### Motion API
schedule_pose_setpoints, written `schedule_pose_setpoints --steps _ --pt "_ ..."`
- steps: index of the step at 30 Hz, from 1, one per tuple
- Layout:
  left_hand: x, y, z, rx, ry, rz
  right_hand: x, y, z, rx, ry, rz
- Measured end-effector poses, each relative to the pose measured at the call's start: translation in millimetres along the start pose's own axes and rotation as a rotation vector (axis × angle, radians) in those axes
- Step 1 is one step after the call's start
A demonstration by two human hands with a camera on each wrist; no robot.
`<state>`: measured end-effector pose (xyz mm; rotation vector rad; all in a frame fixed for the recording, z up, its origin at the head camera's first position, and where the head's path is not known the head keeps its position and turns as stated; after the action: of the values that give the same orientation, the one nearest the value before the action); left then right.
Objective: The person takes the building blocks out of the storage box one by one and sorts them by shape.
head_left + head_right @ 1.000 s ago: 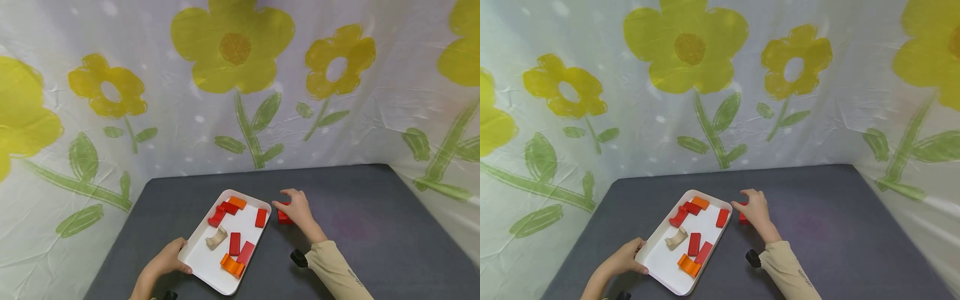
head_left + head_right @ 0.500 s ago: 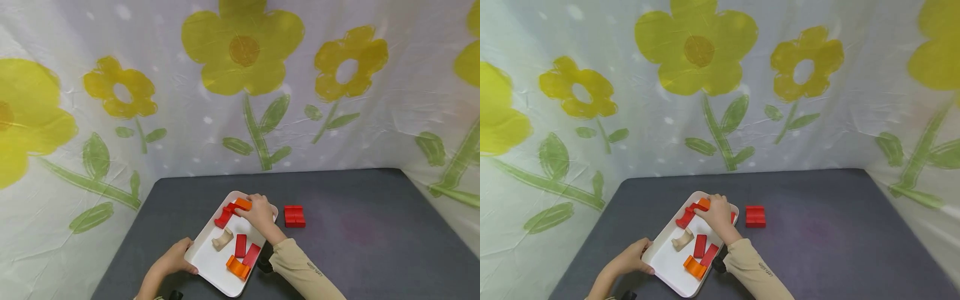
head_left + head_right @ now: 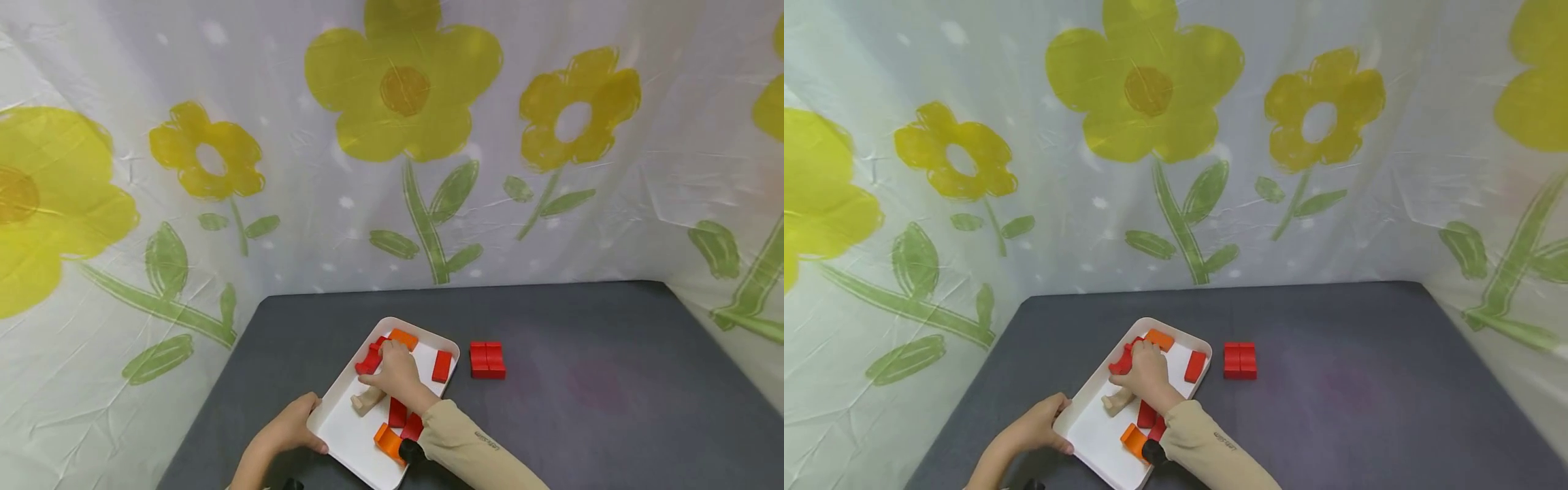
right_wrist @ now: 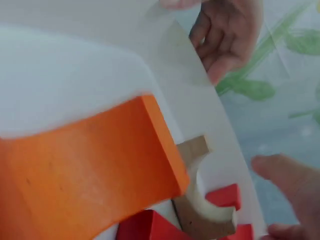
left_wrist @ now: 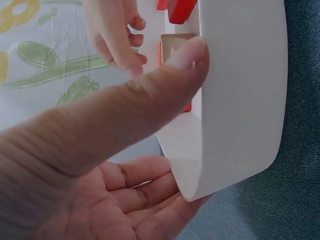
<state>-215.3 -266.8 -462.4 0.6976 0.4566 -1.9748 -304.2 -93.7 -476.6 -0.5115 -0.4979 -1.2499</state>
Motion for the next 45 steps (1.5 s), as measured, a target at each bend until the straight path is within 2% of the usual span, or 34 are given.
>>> schedule_pose_setpoints --steps 5,10,15,27,31,37,41,45 --pt "0.1 -2.8 0.4 0.009 0.001 0.016 2.1 6.5 -1.2 0.127 0.042 0.005" --pt "1.1 -3.4 1.8 0.008 -0.020 0.023 2.3 9.6 5.0 0.210 0.071 0.120" --pt "1.5 -3.5 0.0 0.019 -0.004 0.022 -2.5 10.3 1.9 0.242 0.130 0.242" --pt "0.2 -2.2 -2.3 0.010 0.006 0.016 -10.5 12.7 1.7 0.294 0.030 0.235" --pt "-1.2 -1.9 -0.4 0.005 0.003 0.009 -13.2 12.5 6.4 0.292 -0.026 0.236" --pt "-1.8 -2.0 1.1 0.006 -0.006 0.013 -21.0 14.8 19.8 0.277 -0.173 0.185" --pt "-0.3 -1.8 0.8 0.010 -0.009 0.008 -26.9 16.9 30.7 0.199 -0.222 0.189" --pt "2.3 -1.8 0.4 0.008 -0.014 0.012 -31.7 19.1 44.4 0.072 -0.248 0.216"
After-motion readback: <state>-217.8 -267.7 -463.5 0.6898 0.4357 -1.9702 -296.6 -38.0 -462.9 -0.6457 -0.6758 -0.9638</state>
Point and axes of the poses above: each hand's wrist, its own y-axis away from the middle knuckle, its own z-axis out of the back of the hand, x = y × z, the point moved 5 cm from there along -y, towards the middle knuckle, and after that the axes turned 8 degrees about -z, right-handed, at the moved point
